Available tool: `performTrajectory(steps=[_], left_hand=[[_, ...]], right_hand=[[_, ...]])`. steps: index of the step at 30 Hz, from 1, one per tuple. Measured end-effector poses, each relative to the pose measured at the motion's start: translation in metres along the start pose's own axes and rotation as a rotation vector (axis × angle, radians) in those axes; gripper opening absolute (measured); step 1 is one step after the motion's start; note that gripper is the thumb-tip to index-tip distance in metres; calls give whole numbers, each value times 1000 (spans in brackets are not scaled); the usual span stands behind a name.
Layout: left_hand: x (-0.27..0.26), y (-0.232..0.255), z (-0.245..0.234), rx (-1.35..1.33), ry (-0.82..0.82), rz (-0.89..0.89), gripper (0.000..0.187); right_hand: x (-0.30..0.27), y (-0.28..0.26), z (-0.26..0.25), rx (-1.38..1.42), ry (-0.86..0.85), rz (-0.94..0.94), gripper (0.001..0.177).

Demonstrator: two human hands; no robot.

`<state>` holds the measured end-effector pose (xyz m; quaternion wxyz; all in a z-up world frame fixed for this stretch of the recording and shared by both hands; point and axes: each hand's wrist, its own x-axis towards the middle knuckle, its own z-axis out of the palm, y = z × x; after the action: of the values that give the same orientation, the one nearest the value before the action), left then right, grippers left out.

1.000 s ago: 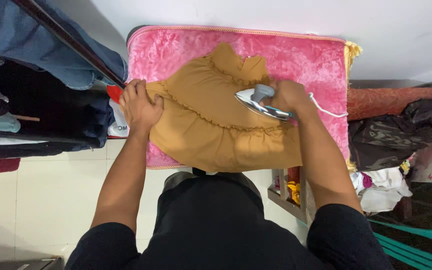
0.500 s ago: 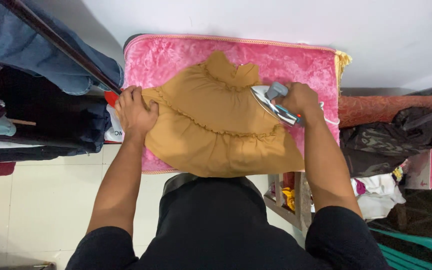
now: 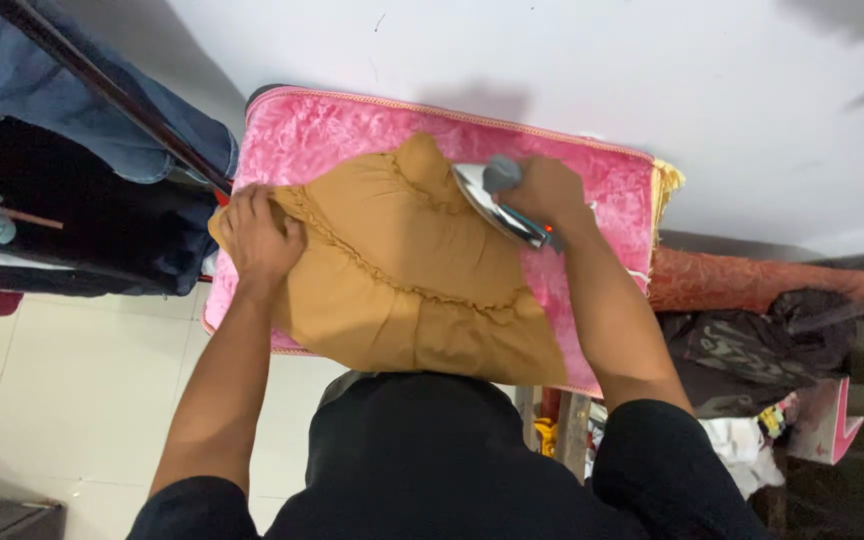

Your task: Ironing a small brown garment on a pink surface and then folding it.

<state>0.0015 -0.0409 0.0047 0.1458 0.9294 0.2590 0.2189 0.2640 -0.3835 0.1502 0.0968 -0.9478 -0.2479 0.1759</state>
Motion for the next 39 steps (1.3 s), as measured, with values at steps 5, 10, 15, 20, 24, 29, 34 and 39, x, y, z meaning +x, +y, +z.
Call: performTrajectory(steps=[5, 10, 15, 20, 24, 29, 34, 39], left_hand=[[-22, 9, 9, -19, -117, -98, 74], [-30, 14, 3, 40, -186, -138, 79], [-27, 20, 0, 72, -191, -153, 78], [-27, 26, -4, 68, -215, -194, 78], [-28, 17, 3, 91, -195, -175, 78], [-29, 22, -2, 68, -184, -177, 77], [-26, 22, -3, 77, -204, -200, 78], [-25, 26, -7, 78, -209, -212, 78]], right_hand=[[12, 0, 25, -78, -108, -60, 50], [39, 27, 24, -175, -92, -36, 49], [67, 35, -3, -303, -140, -122, 48], [72, 17, 0, -452, -212, -369, 46], [87, 22, 7, -379, -267, -440, 58], [92, 31, -6, -449, -289, -306, 44], [83, 17, -11, -394, -272, -345, 46], [70, -18, 3, -340, -274, -397, 48]])
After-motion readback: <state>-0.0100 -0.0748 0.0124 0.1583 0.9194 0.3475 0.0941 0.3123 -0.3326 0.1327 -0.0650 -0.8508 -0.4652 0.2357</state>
